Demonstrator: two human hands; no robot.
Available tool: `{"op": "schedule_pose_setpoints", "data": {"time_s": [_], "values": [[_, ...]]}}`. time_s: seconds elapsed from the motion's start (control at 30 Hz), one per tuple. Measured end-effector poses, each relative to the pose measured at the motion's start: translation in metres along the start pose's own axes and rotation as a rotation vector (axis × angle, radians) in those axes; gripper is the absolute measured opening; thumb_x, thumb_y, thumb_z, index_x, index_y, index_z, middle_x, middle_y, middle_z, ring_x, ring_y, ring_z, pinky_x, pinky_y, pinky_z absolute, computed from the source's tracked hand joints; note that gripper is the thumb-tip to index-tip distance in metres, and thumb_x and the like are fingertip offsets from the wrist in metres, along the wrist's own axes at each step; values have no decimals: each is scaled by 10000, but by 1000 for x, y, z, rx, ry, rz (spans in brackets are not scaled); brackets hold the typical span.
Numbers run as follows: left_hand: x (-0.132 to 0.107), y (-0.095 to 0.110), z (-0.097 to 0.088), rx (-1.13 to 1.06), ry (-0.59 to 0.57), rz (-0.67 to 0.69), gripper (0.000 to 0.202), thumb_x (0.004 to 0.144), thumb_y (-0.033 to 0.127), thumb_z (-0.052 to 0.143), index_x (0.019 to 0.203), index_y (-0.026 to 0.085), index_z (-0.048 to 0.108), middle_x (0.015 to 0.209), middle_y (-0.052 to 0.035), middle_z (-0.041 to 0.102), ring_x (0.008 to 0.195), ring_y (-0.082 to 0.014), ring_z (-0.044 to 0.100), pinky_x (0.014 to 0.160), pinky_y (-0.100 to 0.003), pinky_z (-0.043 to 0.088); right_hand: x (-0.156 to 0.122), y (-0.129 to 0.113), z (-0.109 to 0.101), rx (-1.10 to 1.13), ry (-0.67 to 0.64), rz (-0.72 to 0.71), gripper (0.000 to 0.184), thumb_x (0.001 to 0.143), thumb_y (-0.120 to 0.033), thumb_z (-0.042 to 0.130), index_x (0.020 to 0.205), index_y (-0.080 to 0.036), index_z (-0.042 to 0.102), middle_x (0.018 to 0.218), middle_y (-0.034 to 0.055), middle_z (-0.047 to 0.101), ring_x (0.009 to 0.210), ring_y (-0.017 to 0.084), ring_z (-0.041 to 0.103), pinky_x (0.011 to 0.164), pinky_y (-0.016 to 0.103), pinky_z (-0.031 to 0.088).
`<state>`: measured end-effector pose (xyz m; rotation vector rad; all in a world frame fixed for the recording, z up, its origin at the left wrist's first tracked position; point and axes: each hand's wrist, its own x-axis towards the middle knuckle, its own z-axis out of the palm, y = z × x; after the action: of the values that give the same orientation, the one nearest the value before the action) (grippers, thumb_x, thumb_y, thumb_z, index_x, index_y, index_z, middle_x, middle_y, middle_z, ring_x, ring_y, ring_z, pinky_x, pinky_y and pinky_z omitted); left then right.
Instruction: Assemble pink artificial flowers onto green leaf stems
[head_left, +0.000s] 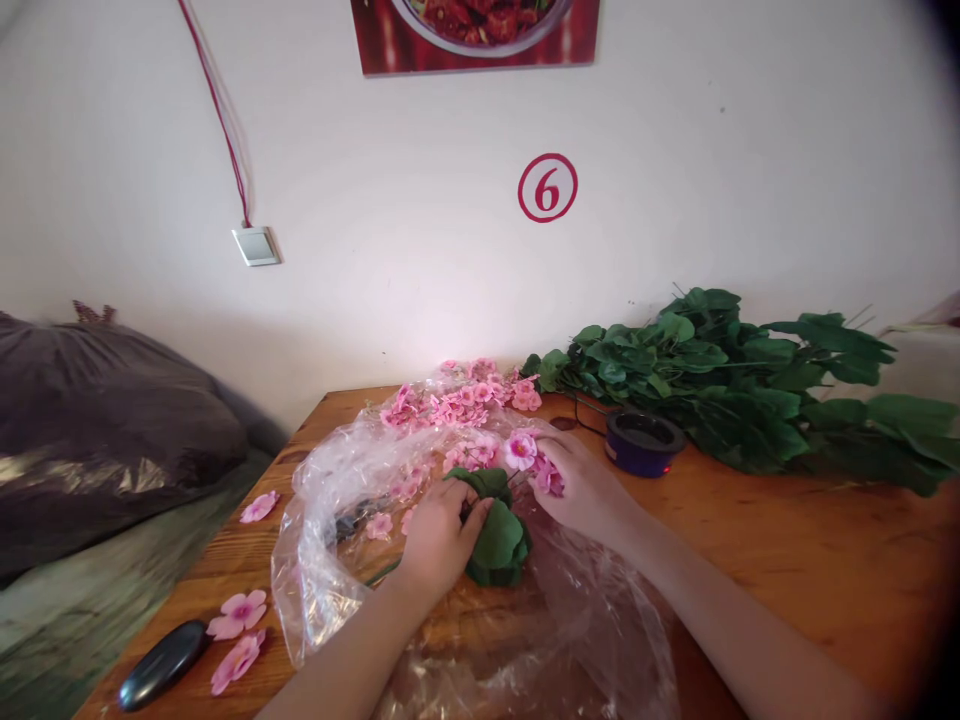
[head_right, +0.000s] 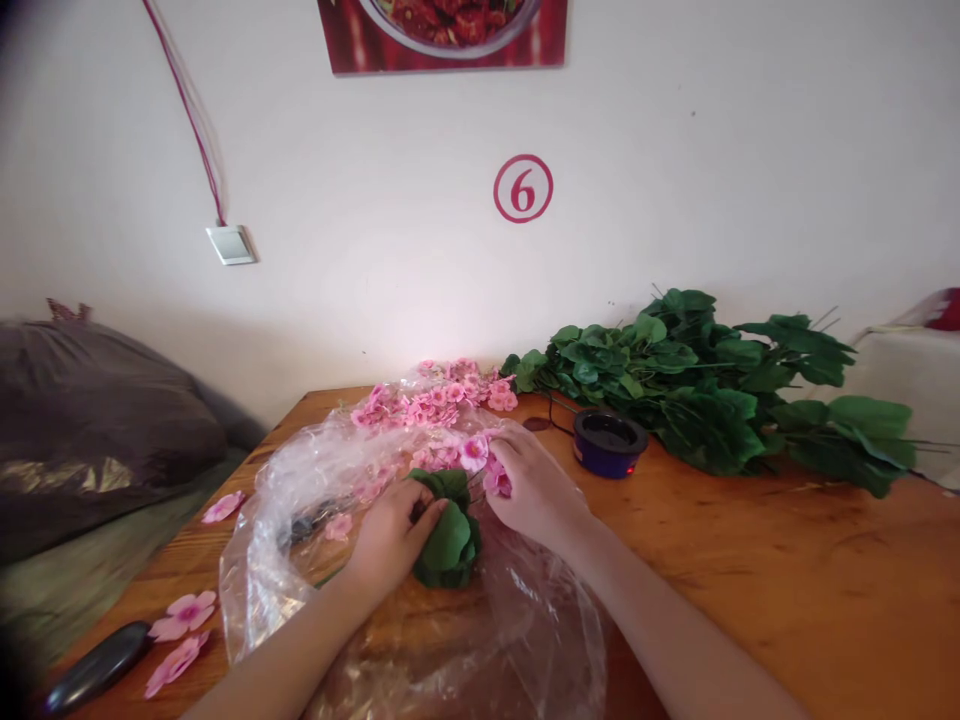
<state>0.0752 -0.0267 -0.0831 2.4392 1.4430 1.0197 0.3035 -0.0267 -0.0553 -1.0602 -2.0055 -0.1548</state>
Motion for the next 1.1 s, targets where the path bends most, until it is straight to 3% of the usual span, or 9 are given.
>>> {"op": "schedule_pose_setpoints", "data": {"time_s": [0.3, 0.57, 0.83, 1.1], "values": [[0, -7, 6, -99, 78, -118, 264, 832, 333, 643, 686, 203, 466, 705, 2, 542, 695, -173, 529, 606, -269, 365, -1, -3, -1, -29, -18, -12, 262, 834, -281, 617, 1084, -211, 579, 1196, 123, 601, 1158, 303, 549, 999, 488, 463], [0, -13, 8, -166, 105, -179, 251, 847, 359, 600, 710, 204, 457, 683, 22, 502, 652, -150, 496, 595, -259, 354, 0, -1, -6, -42, 45, 32, 229, 866, -282, 601, 1089, -236, 577, 1093, 94, 627, 1063, 288, 571, 935, 471, 473], [1, -12, 9, -117, 105, -149, 279, 845, 368, 599, 678, 205, 446, 686, 15, 510, 665, -160, 504, 604, -267, 358, 3, 5, -7, 34, 90, 76, 131, 873, -253, 582, 986, -235, 644, 1016, 78, 678, 1044, 285, 555, 943, 479, 450], [0, -16, 12, -90, 100, -140, 257, 854, 359, 592, 693, 209, 458, 688, 9, 529, 673, -170, 521, 608, -270, 369, 2, 2, -8, 537, 198, 447, 207, 880, -408, 594, 955, -238, 686, 1030, 84, 660, 1007, 270, 608, 913, 431, 470]]}}
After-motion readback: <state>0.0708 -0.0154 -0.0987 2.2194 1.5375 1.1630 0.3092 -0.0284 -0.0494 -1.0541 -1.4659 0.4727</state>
